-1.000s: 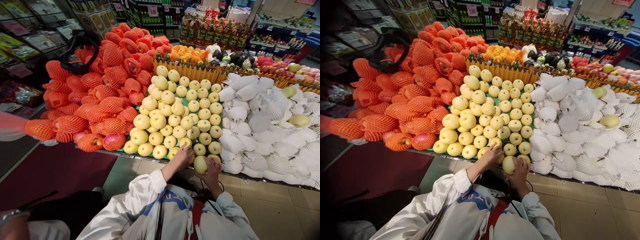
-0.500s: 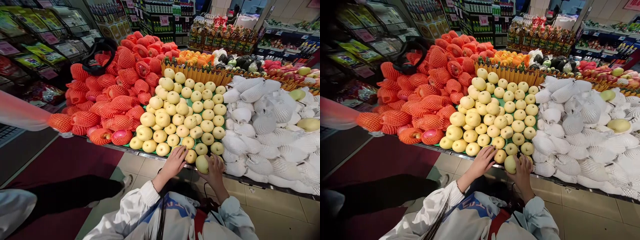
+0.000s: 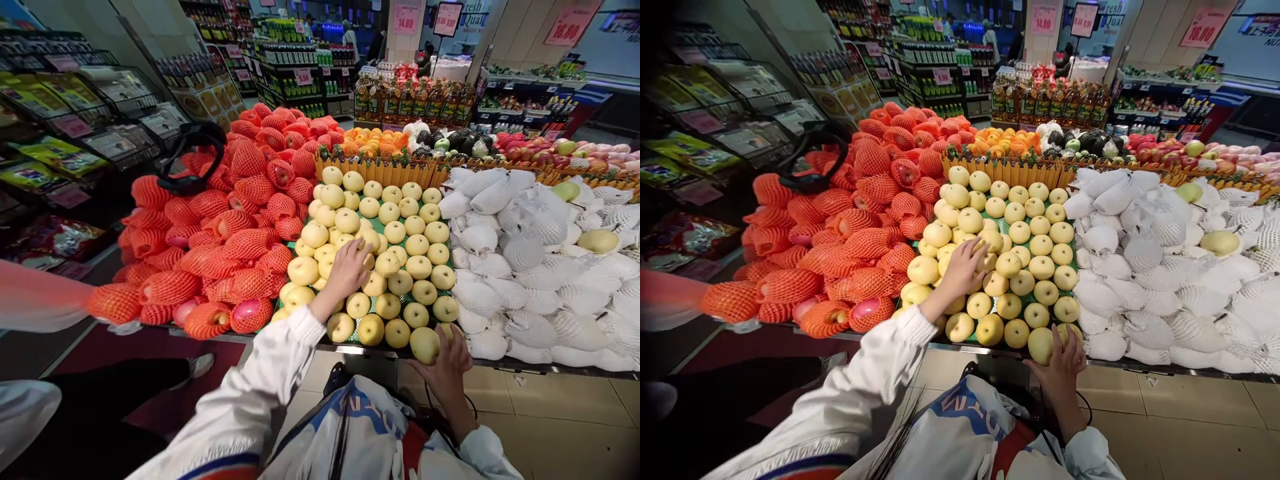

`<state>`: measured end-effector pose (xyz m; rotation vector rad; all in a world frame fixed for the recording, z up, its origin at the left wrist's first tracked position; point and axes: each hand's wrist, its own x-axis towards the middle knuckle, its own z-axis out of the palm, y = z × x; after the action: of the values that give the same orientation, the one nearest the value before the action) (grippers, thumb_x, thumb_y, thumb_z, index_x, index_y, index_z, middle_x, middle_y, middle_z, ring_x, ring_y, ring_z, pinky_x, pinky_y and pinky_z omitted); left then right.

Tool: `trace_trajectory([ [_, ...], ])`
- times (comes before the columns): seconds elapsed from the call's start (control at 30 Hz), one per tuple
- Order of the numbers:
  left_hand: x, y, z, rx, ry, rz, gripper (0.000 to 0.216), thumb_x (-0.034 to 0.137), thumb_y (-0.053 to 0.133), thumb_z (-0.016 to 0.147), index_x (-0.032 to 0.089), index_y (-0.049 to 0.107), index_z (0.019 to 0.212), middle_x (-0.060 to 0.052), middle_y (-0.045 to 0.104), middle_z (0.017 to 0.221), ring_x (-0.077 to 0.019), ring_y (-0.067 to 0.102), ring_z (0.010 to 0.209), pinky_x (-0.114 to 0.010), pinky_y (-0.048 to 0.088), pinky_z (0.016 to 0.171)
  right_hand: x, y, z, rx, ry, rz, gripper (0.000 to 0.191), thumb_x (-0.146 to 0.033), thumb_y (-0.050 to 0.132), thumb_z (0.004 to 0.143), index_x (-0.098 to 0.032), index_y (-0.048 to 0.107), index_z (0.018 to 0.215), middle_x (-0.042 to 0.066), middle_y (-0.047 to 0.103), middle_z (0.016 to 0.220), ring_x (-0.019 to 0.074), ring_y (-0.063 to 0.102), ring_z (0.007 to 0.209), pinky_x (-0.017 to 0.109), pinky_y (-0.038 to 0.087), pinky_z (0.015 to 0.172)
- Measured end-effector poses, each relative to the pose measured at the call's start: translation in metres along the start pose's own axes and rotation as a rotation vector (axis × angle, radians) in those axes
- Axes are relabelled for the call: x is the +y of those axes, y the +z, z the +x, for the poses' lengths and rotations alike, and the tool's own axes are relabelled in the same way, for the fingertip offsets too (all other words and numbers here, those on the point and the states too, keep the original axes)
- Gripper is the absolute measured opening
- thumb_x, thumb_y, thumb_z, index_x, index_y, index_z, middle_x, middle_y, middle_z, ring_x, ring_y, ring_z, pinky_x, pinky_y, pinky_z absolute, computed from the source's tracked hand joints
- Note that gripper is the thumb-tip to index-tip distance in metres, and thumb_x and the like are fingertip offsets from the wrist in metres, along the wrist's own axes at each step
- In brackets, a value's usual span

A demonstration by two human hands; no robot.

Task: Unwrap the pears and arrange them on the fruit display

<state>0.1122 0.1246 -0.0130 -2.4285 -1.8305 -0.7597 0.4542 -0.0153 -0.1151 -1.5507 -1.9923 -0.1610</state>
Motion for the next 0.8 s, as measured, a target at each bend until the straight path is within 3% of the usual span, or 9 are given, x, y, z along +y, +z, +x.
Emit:
trace_trajectory([
  [0.07, -0.013, -0.006, 0.055, -0.192, 0.047, 0.149, 0.089, 0.022, 0.082, 0.087, 0.014, 0.046, 0.168, -0.027, 0.037, 0.174, -0.0455, 0.039, 0.158, -0.057, 0.031, 0.13, -0.012, 0.0, 0.003, 0.009, 0.033, -0.023, 0.094, -0.083, 0.054, 0.1, -0.023, 0.035, 0.169, 0.03, 0.042, 0.162, 0.0513, 0.045, 0.144, 0.071, 0.038, 0.109],
  [0.17, -0.026, -0.011, 0.116, -0.389, 0.117, 0.235, 0.075, 0.028, 0.089, 0.08, 0.013, 0.064, 0.149, -0.024, 0.065, 0.143, -0.0421, 0.064, 0.128, -0.052, 0.043, 0.115, -0.026, 0.002, 0.003, 0.02, 0.081, -0.053, 0.096, -0.086, 0.048, 0.101, -0.023, 0.03, 0.172, 0.03, 0.039, 0.164, 0.0504, 0.043, 0.147, 0.07, 0.039, 0.111],
  [0.27, -0.033, -0.012, 0.151, -0.405, 0.136, 0.254, 0.068, 0.038, 0.089, 0.081, 0.013, 0.069, 0.14, -0.021, 0.072, 0.124, -0.0394, 0.069, 0.11, -0.047, 0.046, 0.101, -0.033, 0.004, -0.003, 0.031, 0.137, -0.083, 0.096, -0.088, 0.043, 0.102, -0.024, 0.027, 0.172, 0.029, 0.036, 0.166, 0.0508, 0.041, 0.15, 0.069, 0.041, 0.112],
  [0.4, -0.033, -0.006, 0.186, -0.374, 0.138, 0.308, 0.065, 0.036, 0.078, 0.092, 0.01, 0.061, 0.148, -0.026, 0.067, 0.136, -0.0421, 0.065, 0.121, -0.048, 0.042, 0.102, -0.036, 0.006, -0.014, 0.024, 0.232, -0.095, 0.089, -0.081, 0.047, 0.104, -0.029, 0.023, 0.172, 0.029, 0.033, 0.169, 0.0527, 0.04, 0.151, 0.068, 0.045, 0.11],
  [0.5, -0.029, 0.006, 0.212, -0.424, 0.153, 0.349, 0.061, 0.028, 0.081, 0.087, 0.008, 0.065, 0.143, -0.028, 0.067, 0.138, -0.0439, 0.064, 0.125, -0.049, 0.039, 0.105, -0.039, 0.006, -0.017, 0.015, 0.328, -0.117, 0.083, -0.076, 0.049, 0.105, -0.031, 0.025, 0.17, 0.028, 0.036, 0.168, 0.0539, 0.043, 0.148, 0.07, 0.046, 0.105],
  [0.67, -0.022, 0.017, 0.232, -0.493, 0.167, 0.38, 0.062, 0.028, 0.089, 0.078, 0.007, 0.072, 0.133, -0.027, 0.072, 0.128, -0.0443, 0.065, 0.119, -0.05, 0.038, 0.102, -0.041, 0.003, -0.013, -0.001, 0.42, -0.141, 0.077, -0.067, 0.056, 0.101, -0.032, 0.033, 0.165, 0.026, 0.039, 0.166, 0.0528, 0.045, 0.148, 0.071, 0.046, 0.104],
  [0.8, -0.004, 0.011, 0.196, -0.381, 0.207, 0.351, 0.049, 0.023, 0.066, 0.099, 0.006, 0.064, 0.144, -0.031, 0.059, 0.151, -0.0431, 0.057, 0.134, -0.052, 0.037, 0.109, -0.035, 0.002, -0.012, -0.02, 0.382, -0.138, 0.074, -0.063, 0.059, 0.1, -0.032, 0.036, 0.164, 0.026, 0.036, 0.168, 0.0526, 0.042, 0.151, 0.072, 0.044, 0.107],
])
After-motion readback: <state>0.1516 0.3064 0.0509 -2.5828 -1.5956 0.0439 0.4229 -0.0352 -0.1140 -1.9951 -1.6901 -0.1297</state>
